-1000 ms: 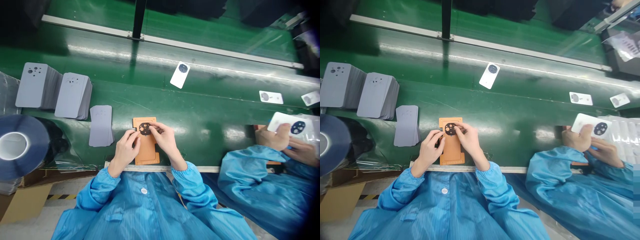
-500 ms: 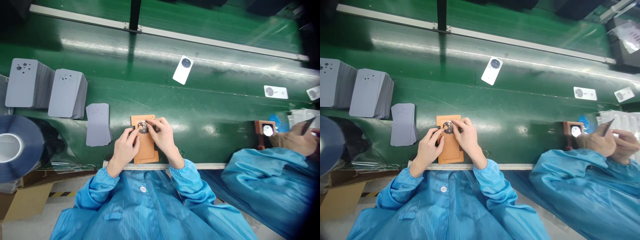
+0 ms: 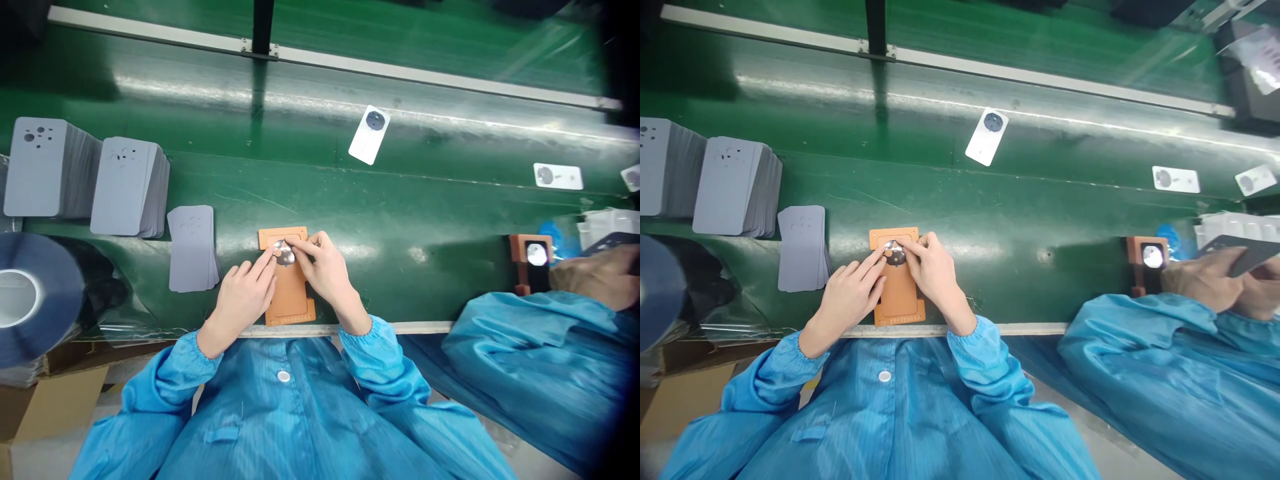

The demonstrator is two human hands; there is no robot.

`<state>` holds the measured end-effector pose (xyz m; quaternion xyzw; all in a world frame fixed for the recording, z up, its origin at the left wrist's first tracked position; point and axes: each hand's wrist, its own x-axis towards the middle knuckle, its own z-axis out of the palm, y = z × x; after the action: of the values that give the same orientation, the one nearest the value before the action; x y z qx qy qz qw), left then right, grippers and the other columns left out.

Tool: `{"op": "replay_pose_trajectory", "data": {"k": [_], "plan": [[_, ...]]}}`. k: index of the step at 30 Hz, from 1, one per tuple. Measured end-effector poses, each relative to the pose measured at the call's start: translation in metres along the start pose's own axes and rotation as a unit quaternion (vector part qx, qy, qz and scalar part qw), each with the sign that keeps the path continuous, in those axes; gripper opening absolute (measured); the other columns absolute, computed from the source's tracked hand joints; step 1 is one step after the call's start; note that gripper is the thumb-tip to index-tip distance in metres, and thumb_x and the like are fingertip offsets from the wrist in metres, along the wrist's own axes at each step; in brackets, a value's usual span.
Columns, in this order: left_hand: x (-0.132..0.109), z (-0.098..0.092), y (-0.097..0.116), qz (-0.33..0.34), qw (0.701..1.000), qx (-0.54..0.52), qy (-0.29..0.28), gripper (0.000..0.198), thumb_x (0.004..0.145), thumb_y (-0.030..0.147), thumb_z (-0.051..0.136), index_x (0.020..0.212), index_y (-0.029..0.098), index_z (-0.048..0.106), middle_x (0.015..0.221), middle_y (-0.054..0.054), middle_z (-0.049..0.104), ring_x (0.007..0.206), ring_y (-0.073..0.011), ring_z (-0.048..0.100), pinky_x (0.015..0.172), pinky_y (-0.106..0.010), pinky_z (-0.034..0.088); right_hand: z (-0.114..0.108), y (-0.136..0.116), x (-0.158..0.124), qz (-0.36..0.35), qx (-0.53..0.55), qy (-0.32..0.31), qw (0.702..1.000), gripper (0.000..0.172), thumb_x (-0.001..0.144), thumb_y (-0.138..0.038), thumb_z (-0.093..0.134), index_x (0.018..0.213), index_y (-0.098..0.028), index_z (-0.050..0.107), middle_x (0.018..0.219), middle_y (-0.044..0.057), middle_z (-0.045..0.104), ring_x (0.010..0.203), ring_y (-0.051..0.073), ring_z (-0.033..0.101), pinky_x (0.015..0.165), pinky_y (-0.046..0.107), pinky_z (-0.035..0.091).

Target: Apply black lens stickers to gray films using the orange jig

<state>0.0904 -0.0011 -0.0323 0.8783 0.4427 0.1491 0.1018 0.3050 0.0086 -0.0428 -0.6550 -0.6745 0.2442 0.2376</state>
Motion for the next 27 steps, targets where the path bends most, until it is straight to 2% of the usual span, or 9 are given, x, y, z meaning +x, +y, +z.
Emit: {"op": "replay_pose_trajectory", "data": {"k": [5,8,11,15,17,20,23,25,27], "plan": [[-0.005,-0.002,0.001,0.018,0.996,0.081,-0.029,0.044,0.106,0.026,0.045,0.144,0.013,0.061,0.154,-0.014,0.059,0.089,-0.0271,0.067,0.072,-0.042,0.049,-0.002,0.012,0.002,0.01,0.105,-0.034,0.994,0.035,0.106,-0.028,0.052,0.132,-0.032,0.076,0.09,0.004,0.051,0.085,0.019,0.056,0.077,0.033,0.051],[-0.006,-0.003,0.003,0.01,0.995,0.089,-0.034,0.043,0.107,0.026,0.044,0.144,0.013,0.061,0.159,-0.015,0.054,0.09,-0.0265,0.067,0.074,-0.042,0.052,0.0,0.019,0.007,0.034,0.177,-0.018,0.983,0.031,0.101,-0.03,0.061,0.126,-0.029,0.079,0.086,0.002,0.05,0.078,0.018,0.054,0.075,0.034,0.049],[-0.007,-0.001,0.005,0.001,0.996,0.084,-0.003,0.039,0.106,0.027,0.049,0.14,0.015,0.064,0.162,-0.016,0.049,0.088,-0.0253,0.068,0.072,-0.041,0.054,0.001,0.023,0.011,0.075,0.228,-0.001,0.971,0.03,0.094,-0.032,0.07,0.121,-0.027,0.081,0.083,0.0,0.048,0.068,0.014,0.048,0.067,0.033,0.045],[-0.016,0.001,0.001,-0.017,0.996,0.03,0.088,0.027,0.102,0.027,0.059,0.124,0.017,0.072,0.162,-0.019,0.048,0.086,-0.0215,0.07,0.077,-0.038,0.057,-0.001,0.024,0.009,0.084,0.248,0.025,0.965,0.031,0.091,-0.033,0.069,0.118,-0.024,0.082,0.081,-0.001,0.05,0.067,0.014,0.047,0.067,0.033,0.044],[-0.024,-0.004,-0.008,-0.068,0.987,-0.001,0.145,0.02,0.101,0.027,0.062,0.113,0.019,0.075,0.153,-0.016,0.058,0.091,-0.0205,0.071,0.083,-0.036,0.058,-0.003,0.025,0.003,0.085,0.249,0.044,0.964,0.032,0.091,-0.033,0.067,0.117,-0.023,0.082,0.08,-0.001,0.05,0.067,0.015,0.049,0.067,0.033,0.044],[-0.039,-0.023,-0.03,-0.245,0.949,0.018,0.199,0.023,0.098,0.034,0.065,0.112,0.019,0.075,0.128,-0.013,0.07,0.104,-0.0251,0.071,0.088,-0.036,0.057,-0.005,0.027,-0.008,0.09,0.259,0.064,0.96,0.034,0.09,-0.035,0.067,0.118,-0.022,0.081,0.078,-0.001,0.05,0.066,0.014,0.047,0.068,0.033,0.044],[-0.057,-0.041,-0.059,-0.431,0.887,0.069,0.152,0.046,0.092,0.051,0.069,0.124,0.018,0.072,0.123,-0.014,0.067,0.105,-0.0313,0.069,0.088,-0.042,0.055,-0.007,0.029,-0.016,0.11,0.286,0.07,0.949,0.036,0.088,-0.038,0.069,0.117,-0.019,0.08,0.077,-0.001,0.054,0.064,0.013,0.046,0.068,0.033,0.045],[-0.067,-0.047,-0.076,-0.47,0.873,0.046,0.123,0.049,0.087,0.058,0.07,0.116,0.018,0.074,0.117,-0.013,0.067,0.094,-0.0287,0.068,0.088,-0.043,0.054,-0.008,0.028,-0.018,0.126,0.308,0.065,0.941,0.038,0.088,-0.04,0.07,0.117,-0.018,0.079,0.076,-0.001,0.056,0.063,0.013,0.046,0.065,0.032,0.045],[-0.075,-0.049,-0.089,-0.471,0.871,-0.012,0.137,0.044,0.084,0.058,0.072,0.101,0.018,0.076,0.105,-0.009,0.069,0.081,-0.0228,0.064,0.086,-0.041,0.053,-0.011,0.023,-0.017,0.131,0.327,0.061,0.934,0.039,0.087,-0.041,0.071,0.117,-0.017,0.079,0.074,-0.002,0.058,0.061,0.012,0.047,0.062,0.031,0.045]]}}
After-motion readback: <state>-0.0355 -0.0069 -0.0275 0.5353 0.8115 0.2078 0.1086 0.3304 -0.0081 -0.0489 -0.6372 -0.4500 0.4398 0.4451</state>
